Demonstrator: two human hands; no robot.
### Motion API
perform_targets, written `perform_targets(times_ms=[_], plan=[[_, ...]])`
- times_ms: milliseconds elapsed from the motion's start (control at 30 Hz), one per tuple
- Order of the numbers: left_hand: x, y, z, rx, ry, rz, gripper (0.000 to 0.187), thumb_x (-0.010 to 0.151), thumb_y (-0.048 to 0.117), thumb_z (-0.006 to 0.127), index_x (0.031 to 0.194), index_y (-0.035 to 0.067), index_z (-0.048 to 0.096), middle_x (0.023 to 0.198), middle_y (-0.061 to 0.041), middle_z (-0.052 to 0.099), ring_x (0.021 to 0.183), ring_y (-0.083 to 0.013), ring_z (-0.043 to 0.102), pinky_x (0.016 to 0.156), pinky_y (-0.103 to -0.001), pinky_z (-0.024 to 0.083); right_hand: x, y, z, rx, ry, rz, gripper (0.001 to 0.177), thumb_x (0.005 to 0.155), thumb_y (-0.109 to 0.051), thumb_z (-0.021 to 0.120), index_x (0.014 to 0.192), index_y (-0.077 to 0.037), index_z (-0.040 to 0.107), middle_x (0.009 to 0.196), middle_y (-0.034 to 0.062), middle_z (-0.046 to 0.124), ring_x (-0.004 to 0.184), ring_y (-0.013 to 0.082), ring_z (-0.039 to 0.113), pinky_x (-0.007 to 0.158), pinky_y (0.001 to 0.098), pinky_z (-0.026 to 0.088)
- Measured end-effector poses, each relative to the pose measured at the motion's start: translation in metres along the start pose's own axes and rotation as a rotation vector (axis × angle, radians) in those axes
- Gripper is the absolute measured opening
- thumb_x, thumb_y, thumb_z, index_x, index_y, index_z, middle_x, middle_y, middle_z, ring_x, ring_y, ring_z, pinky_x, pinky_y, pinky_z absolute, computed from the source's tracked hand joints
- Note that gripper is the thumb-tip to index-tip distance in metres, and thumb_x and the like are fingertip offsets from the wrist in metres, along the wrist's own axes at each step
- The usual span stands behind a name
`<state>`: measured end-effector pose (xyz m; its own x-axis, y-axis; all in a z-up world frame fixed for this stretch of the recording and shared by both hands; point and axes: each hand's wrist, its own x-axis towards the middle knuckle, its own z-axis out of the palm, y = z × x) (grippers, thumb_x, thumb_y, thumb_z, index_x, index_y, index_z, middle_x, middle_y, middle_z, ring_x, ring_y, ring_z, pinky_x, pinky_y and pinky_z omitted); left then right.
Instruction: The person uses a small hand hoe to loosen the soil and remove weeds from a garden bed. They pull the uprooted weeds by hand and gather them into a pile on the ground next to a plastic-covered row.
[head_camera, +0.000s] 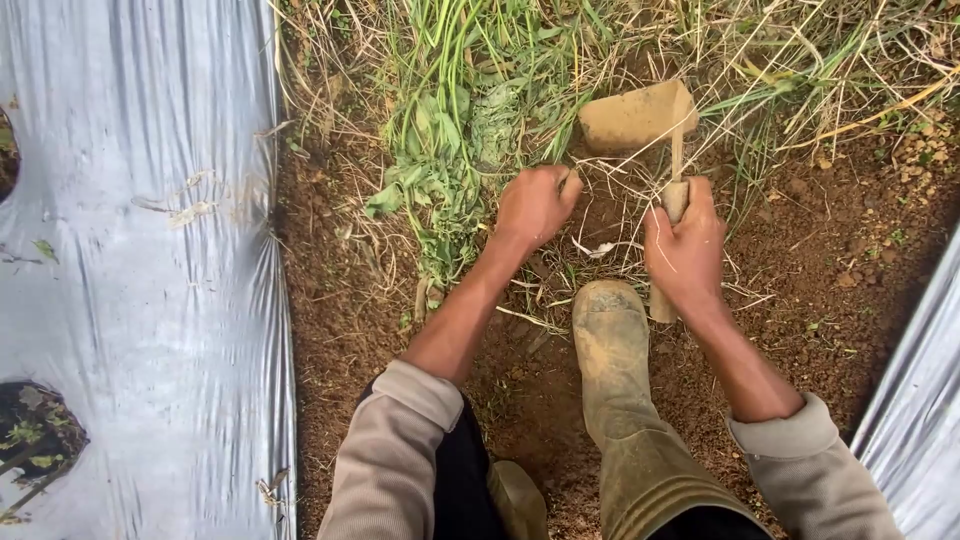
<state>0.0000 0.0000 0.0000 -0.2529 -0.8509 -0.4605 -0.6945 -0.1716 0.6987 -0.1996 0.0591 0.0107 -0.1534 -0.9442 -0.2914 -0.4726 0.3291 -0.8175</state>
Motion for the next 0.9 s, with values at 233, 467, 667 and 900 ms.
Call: perform_targets(times_ms=[233, 467, 667, 900], plan=[[0.016, -0.025, 0.017, -0.119, 0.055, -0.004, 0.035, 0.102, 0.020, 0.044, 0.069, 0.014, 0.055, 0.053, -0.001, 0.049, 0.045, -0.0149, 0.050, 0.067, -0.036, 0.058, 0.012, -0.013, -0.022, -0.106, -0.007, -0.109, 0.014, 0.098, 0.017, 0.052, 0.106, 0.006, 0.050, 0.068, 0.0151, 0.052, 0.045, 0.0186, 0.048, 0.039, 0.0278, 0.042], [0.019, -0.020, 0.016, -0.091, -0.089, -0.146, 0.030, 0.104, 0.024, 0.046, 0.085, 0.011, 0.066, 0.049, 0.009, 0.042, 0.036, -0.0004, 0.031, 0.028, -0.019, 0.024, 0.044, -0.064, -0.033, 0.261, 0.241, -0.201, 0.023, 0.109, 0.015, 0.049, 0.108, -0.006, 0.039, 0.086, 0.0084, 0.049, 0.051, 0.0153, 0.049, 0.038, 0.0251, 0.049], [0.003, -0.001, 0.030, -0.210, -0.022, -0.049, 0.032, 0.104, 0.020, 0.044, 0.078, 0.010, 0.061, 0.050, 0.005, 0.044, 0.038, -0.0071, 0.039, 0.040, -0.024, 0.038, 0.074, -0.013, 0.021, 0.332, 0.225, -0.131, 0.017, 0.107, 0.008, 0.048, 0.119, -0.005, 0.046, 0.078, 0.0077, 0.058, 0.052, 0.0147, 0.055, 0.043, 0.0240, 0.052], [0.000, -0.019, 0.038, -0.180, 0.029, 0.033, 0.038, 0.103, 0.019, 0.046, 0.066, 0.012, 0.053, 0.050, 0.000, 0.045, 0.042, -0.0132, 0.042, 0.047, -0.027, 0.043, 0.060, -0.041, 0.001, 0.150, 0.294, -0.344, 0.027, 0.092, 0.017, 0.046, 0.111, -0.002, 0.049, 0.073, 0.0066, 0.047, 0.053, 0.0148, 0.048, 0.052, 0.0279, 0.047]])
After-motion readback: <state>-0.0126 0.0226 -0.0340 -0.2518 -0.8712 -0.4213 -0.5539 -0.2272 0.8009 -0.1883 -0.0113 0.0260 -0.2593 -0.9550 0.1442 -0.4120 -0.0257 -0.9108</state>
